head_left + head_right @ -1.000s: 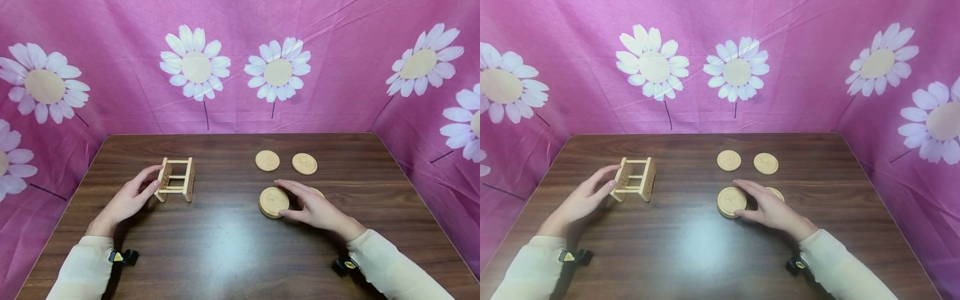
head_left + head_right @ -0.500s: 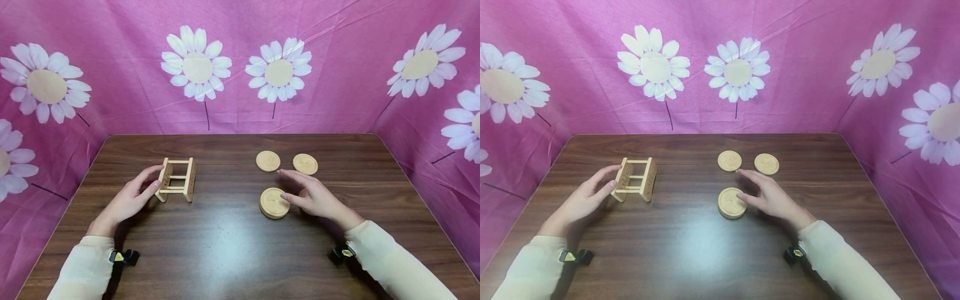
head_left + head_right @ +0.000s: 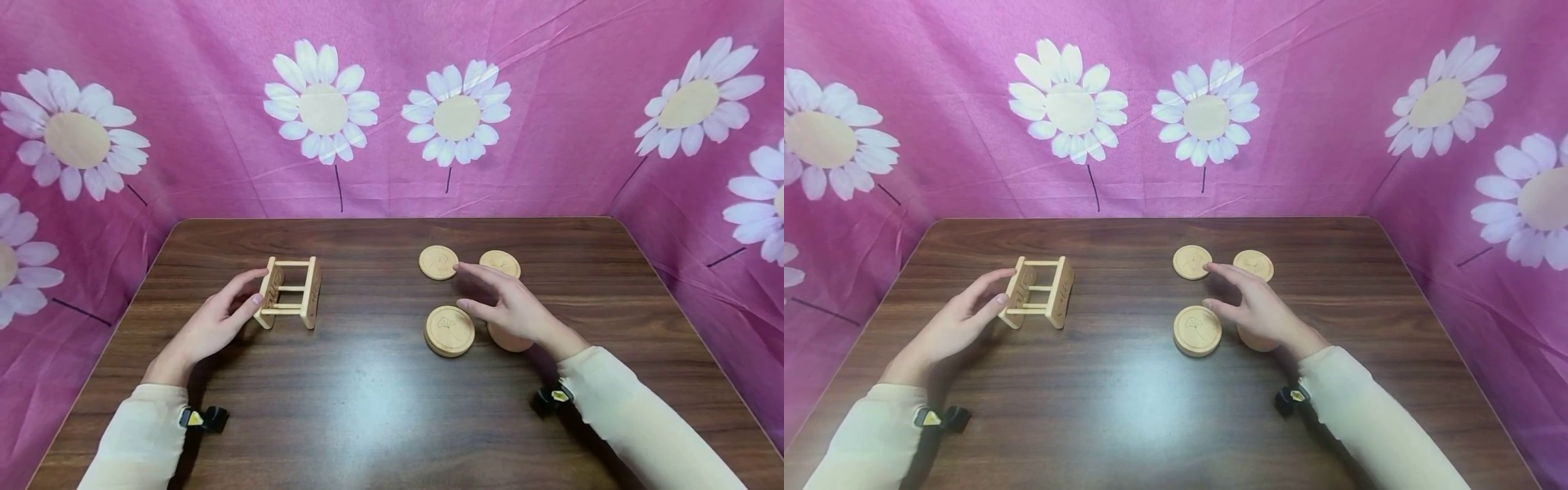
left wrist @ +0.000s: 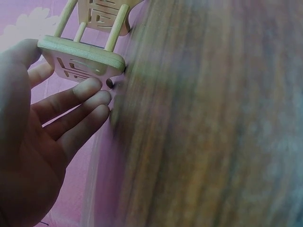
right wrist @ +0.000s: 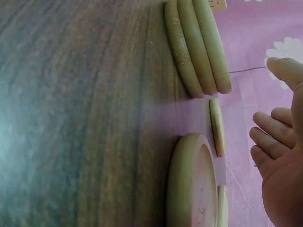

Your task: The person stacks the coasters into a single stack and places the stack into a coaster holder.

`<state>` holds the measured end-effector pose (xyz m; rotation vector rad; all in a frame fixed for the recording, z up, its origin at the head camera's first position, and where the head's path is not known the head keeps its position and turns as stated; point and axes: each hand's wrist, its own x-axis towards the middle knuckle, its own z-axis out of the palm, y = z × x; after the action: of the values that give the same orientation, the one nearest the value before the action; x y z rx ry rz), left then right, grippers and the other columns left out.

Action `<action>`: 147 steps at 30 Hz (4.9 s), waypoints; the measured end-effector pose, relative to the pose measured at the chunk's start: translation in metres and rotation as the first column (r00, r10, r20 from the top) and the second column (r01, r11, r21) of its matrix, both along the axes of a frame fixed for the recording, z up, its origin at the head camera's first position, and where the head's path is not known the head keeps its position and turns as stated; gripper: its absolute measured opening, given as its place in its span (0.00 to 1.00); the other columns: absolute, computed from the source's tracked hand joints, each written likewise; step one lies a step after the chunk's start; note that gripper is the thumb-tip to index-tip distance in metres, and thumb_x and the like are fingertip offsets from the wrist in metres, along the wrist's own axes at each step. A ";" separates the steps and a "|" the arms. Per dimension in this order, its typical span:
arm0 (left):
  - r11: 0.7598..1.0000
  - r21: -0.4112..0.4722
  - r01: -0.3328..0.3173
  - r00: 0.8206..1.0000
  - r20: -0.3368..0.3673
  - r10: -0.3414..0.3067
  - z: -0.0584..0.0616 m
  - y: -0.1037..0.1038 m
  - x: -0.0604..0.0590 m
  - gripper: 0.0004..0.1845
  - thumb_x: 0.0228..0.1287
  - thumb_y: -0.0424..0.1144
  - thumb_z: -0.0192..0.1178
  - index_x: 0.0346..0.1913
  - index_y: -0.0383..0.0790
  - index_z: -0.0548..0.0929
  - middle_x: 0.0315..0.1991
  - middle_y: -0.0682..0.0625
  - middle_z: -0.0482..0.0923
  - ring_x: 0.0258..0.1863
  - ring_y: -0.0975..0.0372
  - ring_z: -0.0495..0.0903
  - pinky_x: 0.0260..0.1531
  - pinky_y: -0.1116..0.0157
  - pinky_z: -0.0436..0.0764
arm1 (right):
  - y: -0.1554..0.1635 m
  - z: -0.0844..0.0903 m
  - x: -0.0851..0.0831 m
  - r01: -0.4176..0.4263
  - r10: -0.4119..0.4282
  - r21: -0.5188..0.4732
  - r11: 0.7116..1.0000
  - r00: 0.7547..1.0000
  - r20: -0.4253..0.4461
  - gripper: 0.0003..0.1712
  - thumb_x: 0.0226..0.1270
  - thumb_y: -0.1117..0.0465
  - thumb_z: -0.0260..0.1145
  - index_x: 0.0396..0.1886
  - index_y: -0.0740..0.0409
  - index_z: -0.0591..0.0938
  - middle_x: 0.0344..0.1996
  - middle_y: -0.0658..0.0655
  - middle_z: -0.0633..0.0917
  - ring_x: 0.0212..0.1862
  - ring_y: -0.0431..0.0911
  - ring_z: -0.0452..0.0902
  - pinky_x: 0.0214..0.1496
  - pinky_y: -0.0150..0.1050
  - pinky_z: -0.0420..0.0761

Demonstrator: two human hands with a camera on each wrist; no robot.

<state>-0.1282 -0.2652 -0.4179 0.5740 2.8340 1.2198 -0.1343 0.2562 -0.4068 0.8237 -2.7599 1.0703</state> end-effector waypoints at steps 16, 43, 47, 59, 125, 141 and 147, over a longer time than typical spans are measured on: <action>1.000 0.004 0.000 1.000 -0.004 0.000 0.000 0.001 0.000 0.26 0.85 0.39 0.55 0.81 0.50 0.70 0.60 0.37 0.88 0.54 0.72 0.82 0.54 0.81 0.72 | -0.002 0.002 -0.021 0.026 -0.023 -0.019 0.999 0.990 0.136 0.38 0.75 0.60 0.74 0.79 0.64 0.72 0.75 0.64 0.79 0.79 0.63 0.70 0.79 0.67 0.67; 1.000 0.027 0.011 1.000 -0.007 -0.011 -0.002 0.000 0.000 0.26 0.85 0.37 0.55 0.81 0.49 0.70 0.59 0.36 0.88 0.52 0.76 0.82 0.53 0.82 0.73 | -0.008 -0.002 -0.056 0.065 -0.076 0.064 0.996 0.981 0.177 0.45 0.71 0.57 0.78 0.81 0.66 0.69 0.76 0.65 0.77 0.80 0.61 0.68 0.84 0.60 0.63; 1.000 0.028 0.009 1.000 -0.007 -0.009 -0.002 0.000 0.000 0.26 0.85 0.37 0.55 0.80 0.49 0.70 0.59 0.36 0.88 0.52 0.76 0.82 0.53 0.81 0.73 | -0.008 -0.005 -0.060 0.064 -0.076 0.074 0.995 0.980 0.185 0.45 0.71 0.56 0.78 0.80 0.67 0.70 0.75 0.66 0.78 0.80 0.61 0.68 0.84 0.60 0.62; 1.000 0.029 0.009 1.000 -0.005 -0.009 -0.001 0.001 0.000 0.26 0.85 0.37 0.56 0.80 0.49 0.70 0.60 0.36 0.87 0.53 0.78 0.80 0.54 0.82 0.72 | -0.008 -0.013 -0.068 0.059 -0.081 0.117 0.991 0.979 0.189 0.45 0.70 0.55 0.79 0.80 0.65 0.70 0.77 0.67 0.76 0.81 0.62 0.66 0.84 0.60 0.63; 1.000 0.026 0.010 1.000 -0.009 -0.010 0.000 0.002 0.002 0.26 0.85 0.37 0.55 0.81 0.48 0.69 0.58 0.36 0.88 0.49 0.75 0.82 0.51 0.80 0.75 | -0.007 -0.005 -0.058 0.074 -0.090 0.160 0.984 0.991 0.096 0.48 0.68 0.53 0.81 0.80 0.67 0.70 0.76 0.70 0.76 0.78 0.65 0.69 0.81 0.61 0.66; 1.000 0.020 0.010 1.000 -0.018 -0.010 0.000 0.003 0.004 0.26 0.85 0.37 0.55 0.80 0.46 0.70 0.57 0.36 0.88 0.50 0.75 0.82 0.51 0.81 0.74 | 0.002 0.002 -0.041 0.069 -0.072 0.146 0.987 0.997 0.009 0.47 0.64 0.55 0.83 0.77 0.66 0.73 0.70 0.66 0.83 0.53 0.60 0.85 0.71 0.59 0.77; 0.999 0.034 0.020 1.000 -0.024 -0.019 0.000 0.002 0.004 0.26 0.85 0.36 0.55 0.80 0.45 0.70 0.57 0.35 0.88 0.50 0.76 0.82 0.51 0.81 0.74 | 0.005 0.005 -0.036 0.034 -0.039 0.097 0.995 0.998 0.041 0.46 0.64 0.58 0.83 0.77 0.69 0.73 0.74 0.69 0.78 0.76 0.65 0.73 0.78 0.63 0.70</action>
<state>-0.1242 -0.2628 -0.4182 0.6205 2.8253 1.2688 -0.1704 0.2611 -0.4015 0.7664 -2.8702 0.9670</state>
